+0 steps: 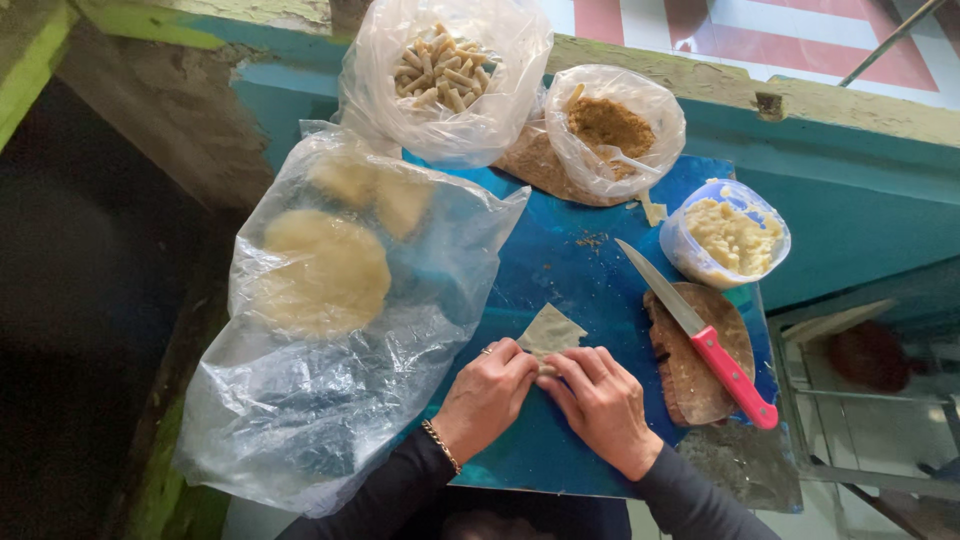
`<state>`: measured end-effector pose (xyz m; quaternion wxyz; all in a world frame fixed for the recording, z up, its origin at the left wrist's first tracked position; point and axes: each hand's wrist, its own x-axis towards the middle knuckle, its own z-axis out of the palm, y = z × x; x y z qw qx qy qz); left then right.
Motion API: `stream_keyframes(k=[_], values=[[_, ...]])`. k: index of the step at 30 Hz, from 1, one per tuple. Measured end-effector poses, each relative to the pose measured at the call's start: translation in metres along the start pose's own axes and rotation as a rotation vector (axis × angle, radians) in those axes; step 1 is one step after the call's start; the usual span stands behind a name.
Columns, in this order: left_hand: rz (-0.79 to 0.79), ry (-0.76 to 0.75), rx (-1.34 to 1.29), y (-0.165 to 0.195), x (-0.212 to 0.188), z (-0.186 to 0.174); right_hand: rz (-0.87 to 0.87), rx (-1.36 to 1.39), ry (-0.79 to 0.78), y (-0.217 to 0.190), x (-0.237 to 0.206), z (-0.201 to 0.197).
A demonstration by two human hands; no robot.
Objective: The person sits at a table and folds small square pastry wrappers around filling. They spoon brown paste from a plastic bag onto a wrapper, fold the wrapper over the filling by hand, and set the folded pastry aside, repeating the process for a series of wrappers.
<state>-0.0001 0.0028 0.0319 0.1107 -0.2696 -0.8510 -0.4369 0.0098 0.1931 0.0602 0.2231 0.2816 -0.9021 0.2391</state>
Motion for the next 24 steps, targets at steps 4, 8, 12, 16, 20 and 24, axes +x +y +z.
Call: stream_keyframes(k=[4,8,12,16,20,24], values=[[-0.026,0.004,-0.006,0.000,-0.002,0.001,0.008,0.003,-0.057,0.001,0.001,-0.001],[-0.060,-0.056,-0.006,0.000,-0.003,-0.002,0.051,0.069,-0.090,0.005,0.000,0.000],[-0.078,-0.126,-0.011,0.004,-0.002,-0.011,0.114,0.150,-0.161,0.006,-0.004,-0.003],[-0.012,-0.061,-0.039,0.007,-0.005,-0.016,0.164,0.135,-0.140,0.003,-0.005,-0.002],[0.050,-0.049,0.025,0.005,-0.005,-0.011,0.244,0.098,-0.141,-0.002,-0.003,0.001],[0.004,-0.070,0.072,0.004,-0.002,-0.005,0.076,-0.066,0.001,-0.006,-0.006,-0.003]])
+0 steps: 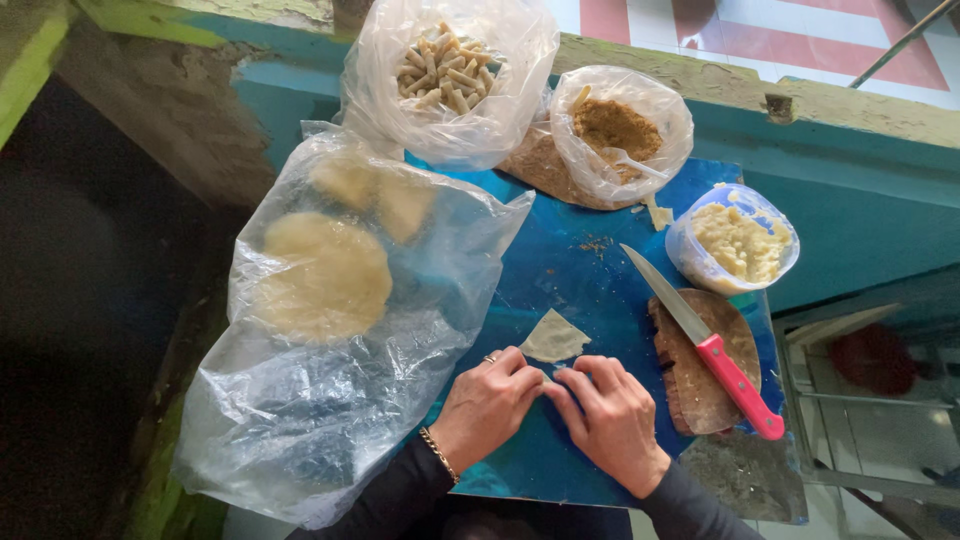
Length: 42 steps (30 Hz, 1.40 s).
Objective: The person sits at a table and folds small square pastry wrappers around filling. They spoon brown paste from a plastic bag onto a wrapper, fold the wrapper over the filling by hand, and set the folded pastry aside, repeating the process for a series of wrappers.
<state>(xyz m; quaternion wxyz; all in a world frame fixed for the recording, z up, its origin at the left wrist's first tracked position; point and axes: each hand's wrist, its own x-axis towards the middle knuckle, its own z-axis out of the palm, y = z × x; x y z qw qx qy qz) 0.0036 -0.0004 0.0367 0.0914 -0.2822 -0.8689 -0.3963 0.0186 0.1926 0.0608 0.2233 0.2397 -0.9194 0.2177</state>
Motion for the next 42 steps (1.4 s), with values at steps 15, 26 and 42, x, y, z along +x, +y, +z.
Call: stream_keyframes(k=[15,26,42], values=[[-0.009,0.071,-0.013,0.001,0.001,0.000,-0.185,-0.120,0.007,-0.003,0.006,-0.003],[-0.282,0.188,-0.250,0.006,0.010,-0.010,-0.092,0.075,-0.088,-0.006,0.045,-0.019],[-0.097,0.169,-0.079,0.004,-0.001,-0.007,-0.038,-0.311,0.302,0.159,0.248,-0.028]])
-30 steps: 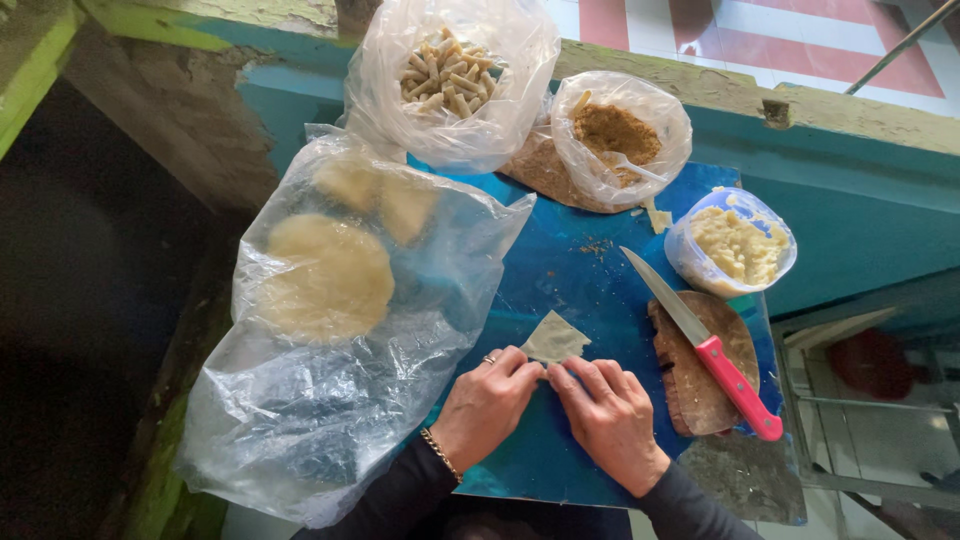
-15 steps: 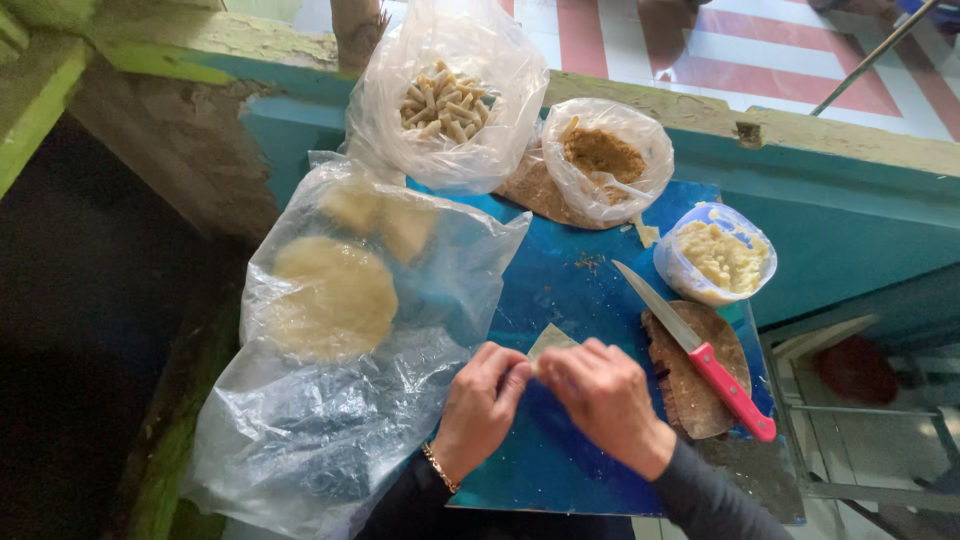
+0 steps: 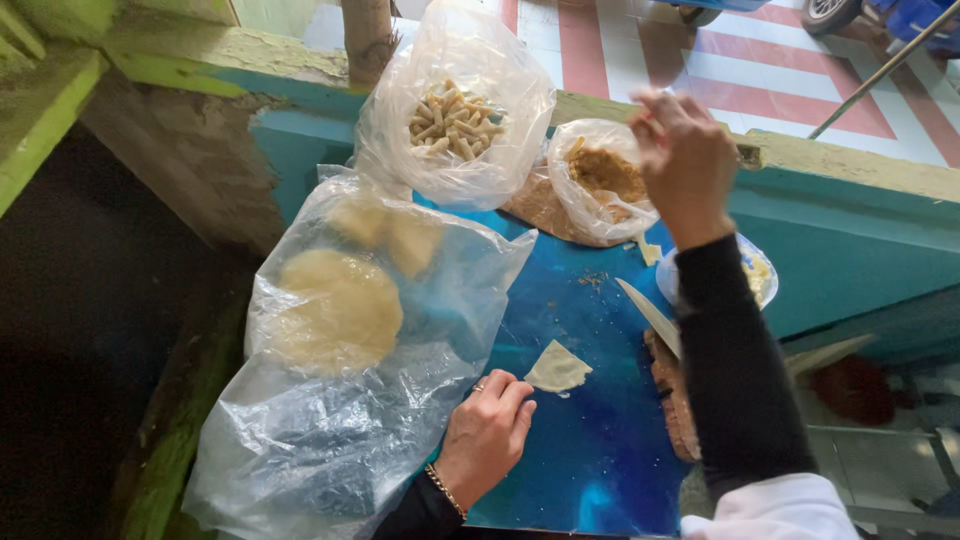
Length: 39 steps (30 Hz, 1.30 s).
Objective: The person sits at a table and folds small square pastry wrappers around filling. They spoon brown paste from a plastic bag onto a wrapper, fold the wrapper over the filling by hand, and set the folded pastry aside, repeating the process for a series of wrappers.
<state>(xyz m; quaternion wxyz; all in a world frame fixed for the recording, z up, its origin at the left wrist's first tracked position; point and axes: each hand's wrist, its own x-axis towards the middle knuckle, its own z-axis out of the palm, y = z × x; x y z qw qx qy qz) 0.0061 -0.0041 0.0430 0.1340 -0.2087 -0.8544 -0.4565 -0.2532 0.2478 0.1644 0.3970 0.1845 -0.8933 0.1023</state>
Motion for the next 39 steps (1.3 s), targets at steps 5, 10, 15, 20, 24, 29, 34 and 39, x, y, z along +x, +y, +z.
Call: stream_keyframes(k=[5,10,15,20,24,29,34,39], values=[[0.009,-0.006,0.046,0.003,0.000,0.005,0.200,-0.299,-0.601,0.066,-0.053,0.013],[-0.053,0.003,0.073,0.004,0.004,0.003,0.184,-0.232,-0.462,0.069,-0.070,0.053],[-0.173,-0.048,0.229,0.002,0.016,0.015,0.084,-0.332,-0.494,0.072,-0.054,0.079],[-0.228,-0.094,0.326,-0.009,0.034,0.029,0.053,-0.324,-0.522,0.075,-0.046,0.099],[-0.218,-0.096,0.290,-0.017,0.040,0.032,0.205,-0.055,-0.508,0.071,-0.046,0.103],[-0.269,-0.119,0.153,-0.023,0.039,0.030,0.353,0.233,-0.412,0.080,-0.054,0.086],[-0.355,-0.128,-0.051,-0.029,0.040,0.029,0.559,0.377,-0.310,0.093,-0.065,0.073],[-0.337,-0.088,-0.144,-0.031,0.028,0.020,0.612,0.420,-0.311,0.102,-0.079,0.067]])
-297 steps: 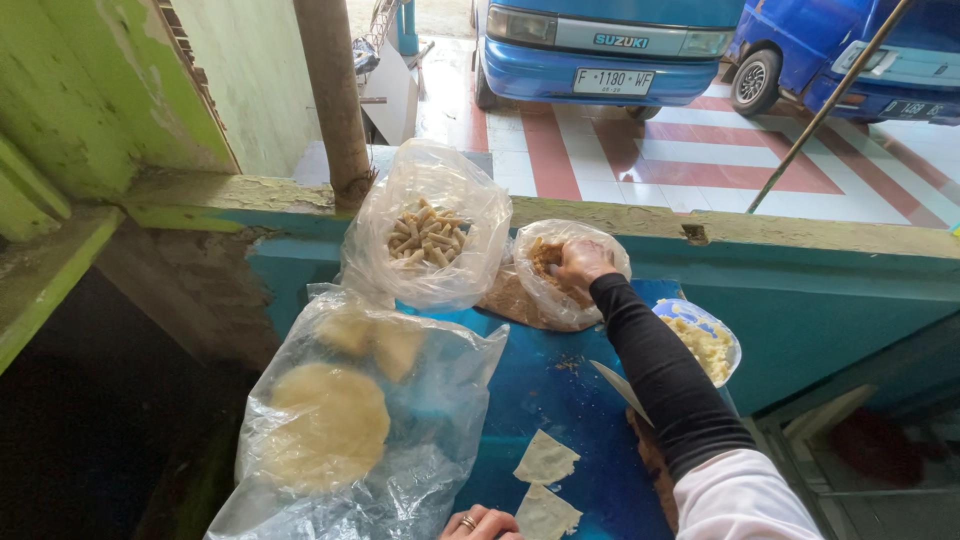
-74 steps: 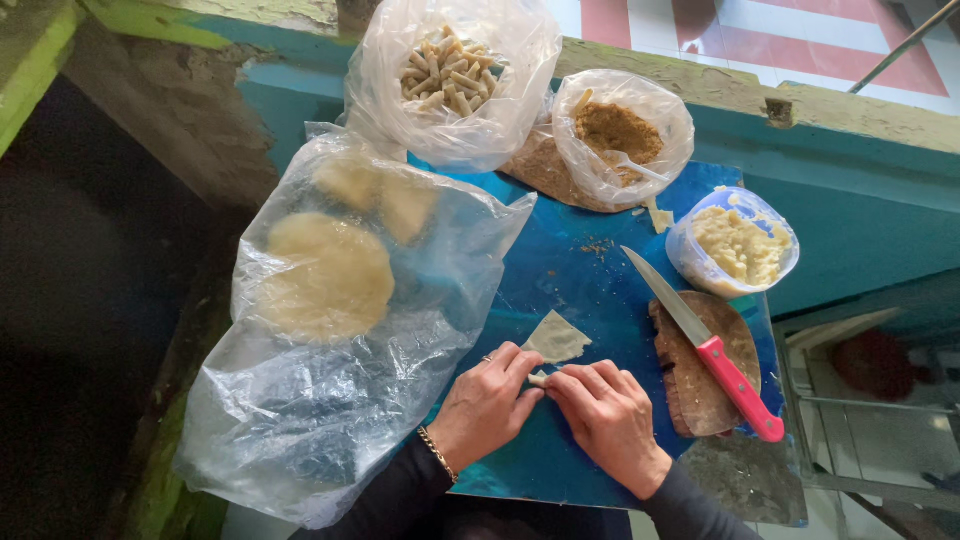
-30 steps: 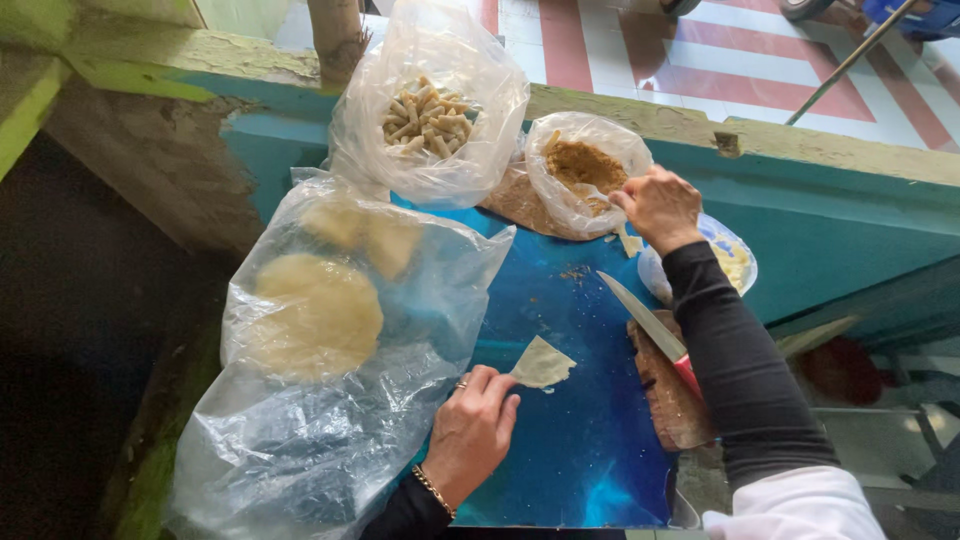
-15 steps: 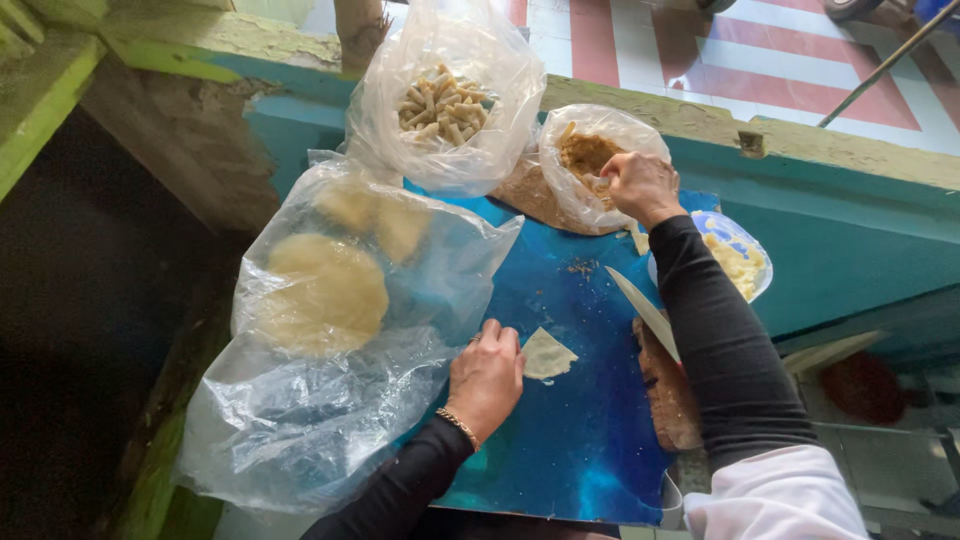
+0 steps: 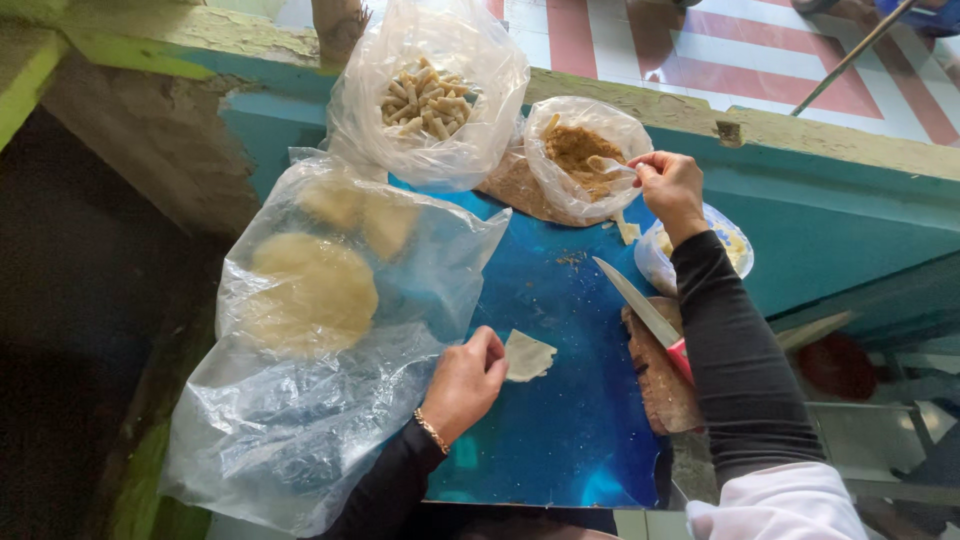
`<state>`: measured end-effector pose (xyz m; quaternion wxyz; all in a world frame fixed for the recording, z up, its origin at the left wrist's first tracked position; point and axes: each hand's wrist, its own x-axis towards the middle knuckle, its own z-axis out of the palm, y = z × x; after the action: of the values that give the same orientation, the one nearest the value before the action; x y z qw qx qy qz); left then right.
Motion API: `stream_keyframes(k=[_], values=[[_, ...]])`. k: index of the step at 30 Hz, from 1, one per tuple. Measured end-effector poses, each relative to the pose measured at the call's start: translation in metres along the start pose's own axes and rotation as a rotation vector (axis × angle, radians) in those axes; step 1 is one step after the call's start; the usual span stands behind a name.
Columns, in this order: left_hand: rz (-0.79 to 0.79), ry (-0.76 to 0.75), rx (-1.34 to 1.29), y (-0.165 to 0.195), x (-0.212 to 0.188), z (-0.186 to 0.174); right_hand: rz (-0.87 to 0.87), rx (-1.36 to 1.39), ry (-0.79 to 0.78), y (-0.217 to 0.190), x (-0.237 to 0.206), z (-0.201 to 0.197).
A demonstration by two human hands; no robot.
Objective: The person sits at a table and folds small square pastry wrappers around filling. They spoon brown paste from a plastic bag onto a wrapper, fold the wrapper over the filling by hand, and set the folded pastry aside, repeating the process for a series of wrappers.
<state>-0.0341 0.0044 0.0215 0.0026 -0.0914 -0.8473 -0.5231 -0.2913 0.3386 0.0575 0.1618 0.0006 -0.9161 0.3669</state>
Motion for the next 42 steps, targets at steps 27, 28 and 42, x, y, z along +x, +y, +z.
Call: stream_keyframes(k=[27,28,42], values=[[0.043,0.195,0.090,0.004,-0.021,-0.006,-0.018,0.459,-0.395,-0.093,-0.264,-0.001],[0.024,0.187,0.075,0.005,-0.021,-0.007,-0.079,0.383,-0.340,-0.095,-0.270,0.004],[0.083,0.191,0.006,0.011,-0.027,-0.013,-0.480,0.022,-0.101,-0.122,-0.284,-0.001]])
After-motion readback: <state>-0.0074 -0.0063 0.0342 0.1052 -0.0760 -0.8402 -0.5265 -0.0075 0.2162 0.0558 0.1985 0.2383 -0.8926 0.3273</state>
